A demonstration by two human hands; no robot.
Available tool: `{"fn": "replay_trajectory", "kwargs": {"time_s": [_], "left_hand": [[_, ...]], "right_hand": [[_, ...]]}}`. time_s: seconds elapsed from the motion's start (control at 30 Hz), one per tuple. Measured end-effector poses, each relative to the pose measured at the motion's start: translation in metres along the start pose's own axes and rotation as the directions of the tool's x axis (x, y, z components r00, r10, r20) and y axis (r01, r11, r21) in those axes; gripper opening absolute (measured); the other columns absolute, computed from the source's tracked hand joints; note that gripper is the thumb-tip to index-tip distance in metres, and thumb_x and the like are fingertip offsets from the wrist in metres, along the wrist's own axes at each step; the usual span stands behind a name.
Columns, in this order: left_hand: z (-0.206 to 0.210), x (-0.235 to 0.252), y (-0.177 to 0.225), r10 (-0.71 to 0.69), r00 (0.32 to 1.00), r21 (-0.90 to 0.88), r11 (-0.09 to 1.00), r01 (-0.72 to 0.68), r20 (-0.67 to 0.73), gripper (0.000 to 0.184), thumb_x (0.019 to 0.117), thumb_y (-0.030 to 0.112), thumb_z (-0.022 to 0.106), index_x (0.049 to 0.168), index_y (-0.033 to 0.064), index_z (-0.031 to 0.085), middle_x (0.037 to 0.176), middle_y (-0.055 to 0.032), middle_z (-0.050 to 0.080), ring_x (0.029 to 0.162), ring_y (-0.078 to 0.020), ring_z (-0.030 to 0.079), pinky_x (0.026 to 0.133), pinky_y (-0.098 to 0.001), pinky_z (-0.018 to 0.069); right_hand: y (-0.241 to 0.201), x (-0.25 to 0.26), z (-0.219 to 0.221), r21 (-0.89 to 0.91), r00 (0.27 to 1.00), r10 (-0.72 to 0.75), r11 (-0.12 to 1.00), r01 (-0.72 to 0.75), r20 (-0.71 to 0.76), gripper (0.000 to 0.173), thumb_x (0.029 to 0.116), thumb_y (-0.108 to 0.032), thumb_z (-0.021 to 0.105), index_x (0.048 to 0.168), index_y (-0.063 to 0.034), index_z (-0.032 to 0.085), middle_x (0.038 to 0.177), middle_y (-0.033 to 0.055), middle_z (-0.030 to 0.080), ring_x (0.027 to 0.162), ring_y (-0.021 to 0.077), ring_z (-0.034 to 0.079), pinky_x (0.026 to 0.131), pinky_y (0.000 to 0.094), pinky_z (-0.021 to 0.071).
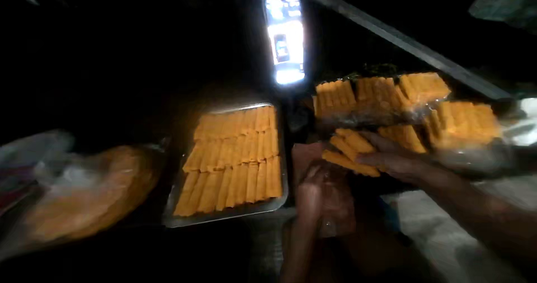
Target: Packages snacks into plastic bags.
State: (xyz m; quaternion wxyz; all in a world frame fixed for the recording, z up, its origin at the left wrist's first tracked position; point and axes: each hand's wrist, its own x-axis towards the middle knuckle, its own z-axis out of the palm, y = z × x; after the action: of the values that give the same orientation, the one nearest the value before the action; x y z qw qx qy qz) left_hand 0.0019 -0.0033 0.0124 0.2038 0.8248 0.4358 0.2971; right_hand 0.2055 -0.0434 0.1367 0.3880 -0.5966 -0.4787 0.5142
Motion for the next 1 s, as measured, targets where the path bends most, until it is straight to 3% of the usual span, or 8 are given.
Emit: {"fn": "replay_trajectory", "kwargs": {"time_s": [0.1, 0.2, 0.33, 0.4, 0.6, 0.7, 0.83, 1.0], "left_hand": [[-0.003, 0.000, 0.013, 0.018, 0.999, 0.177, 0.984, -0.013, -0.026, 0.029, 0.0948, 0.009, 0.066, 0.123, 0.0047, 0.073, 0.125, -0.0168, 0.070, 0.107, -0.0346, 0.072, 0.087, -0.0509, 0.0605], [-0.008, -0.002, 0.034, 0.005, 1.000, 0.294, 0.956, 0.003, -0.028, 0.029, 0.0925, 0.006, 0.067, 0.121, 0.0008, 0.073, 0.124, -0.0201, 0.070, 0.097, -0.0379, 0.074, 0.078, -0.0530, 0.0613], [-0.010, -0.005, 0.056, -0.020, 0.998, 0.325, 0.945, 0.036, -0.052, 0.028, 0.0932, 0.005, 0.066, 0.120, -0.0033, 0.071, 0.118, -0.0223, 0.071, 0.093, -0.0383, 0.074, 0.076, -0.0525, 0.0614], [-0.012, -0.007, 0.062, -0.048, 0.998, 0.300, 0.952, 0.056, -0.035, 0.029, 0.0954, 0.006, 0.064, 0.123, -0.0007, 0.070, 0.122, -0.0221, 0.069, 0.098, -0.0376, 0.073, 0.081, -0.0516, 0.0612], [-0.024, 0.001, 0.081, -0.191, 0.979, 0.205, 0.964, 0.171, 0.078, 0.036, 0.0970, 0.005, 0.061, 0.133, 0.0036, 0.065, 0.128, -0.0213, 0.067, 0.102, -0.0373, 0.072, 0.087, -0.0540, 0.0588], [-0.028, 0.005, 0.081, -0.159, 0.976, 0.164, 0.977, 0.134, 0.149, 0.043, 0.0958, 0.003, 0.061, 0.139, 0.0045, 0.061, 0.133, -0.0197, 0.065, 0.109, -0.0345, 0.070, 0.092, -0.0524, 0.0572], [-0.018, 0.000, 0.086, 0.013, 0.992, 0.187, 0.982, -0.037, 0.124, 0.050, 0.0916, 0.002, 0.066, 0.141, -0.0002, 0.058, 0.134, -0.0222, 0.064, 0.111, -0.0356, 0.070, 0.093, -0.0491, 0.0578], [0.001, -0.010, 0.099, 0.120, 0.987, 0.298, 0.943, -0.147, 0.107, 0.051, 0.0925, -0.001, 0.064, 0.143, 0.0017, 0.057, 0.144, -0.0174, 0.059, 0.104, -0.0331, 0.074, 0.078, -0.0441, 0.0621]], "right_hand": [[0.034, -0.028, -0.008, 0.334, 1.000, -0.006, 0.942, 0.016, -0.031, 0.059, 0.0834, -0.016, 0.066, 0.139, -0.0073, 0.049, 0.102, 0.0070, 0.071, 0.078, 0.0175, 0.071, 0.064, 0.0312, 0.0615], [0.054, -0.045, -0.001, 0.423, 0.999, -0.016, 0.905, 0.036, -0.049, 0.063, 0.0814, -0.011, 0.070, 0.140, -0.0058, 0.048, 0.105, 0.0070, 0.071, 0.082, 0.0185, 0.072, 0.066, 0.0328, 0.0628], [0.071, -0.045, 0.016, 0.229, 0.995, -0.052, 0.971, 0.070, -0.086, 0.077, 0.0804, -0.013, 0.076, 0.148, -0.0047, 0.041, 0.117, 0.0119, 0.065, 0.087, 0.0178, 0.070, 0.073, 0.0352, 0.0626], [0.079, -0.041, 0.021, -0.014, 0.985, -0.101, 0.995, 0.100, -0.137, 0.076, 0.0819, -0.016, 0.078, 0.148, -0.0034, 0.043, 0.128, 0.0153, 0.063, 0.106, 0.0176, 0.067, 0.089, 0.0349, 0.0586], [0.096, -0.039, 0.022, -0.371, 0.955, -0.287, 0.898, 0.238, -0.080, 0.067, 0.0878, -0.013, 0.075, 0.149, -0.0025, 0.050, 0.141, 0.0205, 0.059, 0.128, 0.0280, 0.059, 0.110, 0.0416, 0.0478], [0.097, -0.039, 0.016, -0.417, 0.938, -0.347, 0.856, 0.305, -0.026, 0.064, 0.0865, -0.010, 0.076, 0.146, -0.0047, 0.055, 0.139, 0.0213, 0.060, 0.127, 0.0312, 0.061, 0.109, 0.0447, 0.0488], [0.085, -0.037, 0.006, -0.422, 0.990, -0.138, 0.898, 0.125, 0.000, 0.066, 0.0913, -0.013, 0.072, 0.152, -0.0051, 0.047, 0.145, 0.0210, 0.055, 0.132, 0.0311, 0.056, 0.112, 0.0439, 0.0449], [0.081, -0.035, 0.008, -0.329, 0.994, -0.012, 0.944, -0.024, -0.105, 0.067, 0.0920, -0.022, 0.074, 0.150, -0.0027, 0.047, 0.140, 0.0216, 0.059, 0.129, 0.0315, 0.058, 0.112, 0.0470, 0.0450]]}}
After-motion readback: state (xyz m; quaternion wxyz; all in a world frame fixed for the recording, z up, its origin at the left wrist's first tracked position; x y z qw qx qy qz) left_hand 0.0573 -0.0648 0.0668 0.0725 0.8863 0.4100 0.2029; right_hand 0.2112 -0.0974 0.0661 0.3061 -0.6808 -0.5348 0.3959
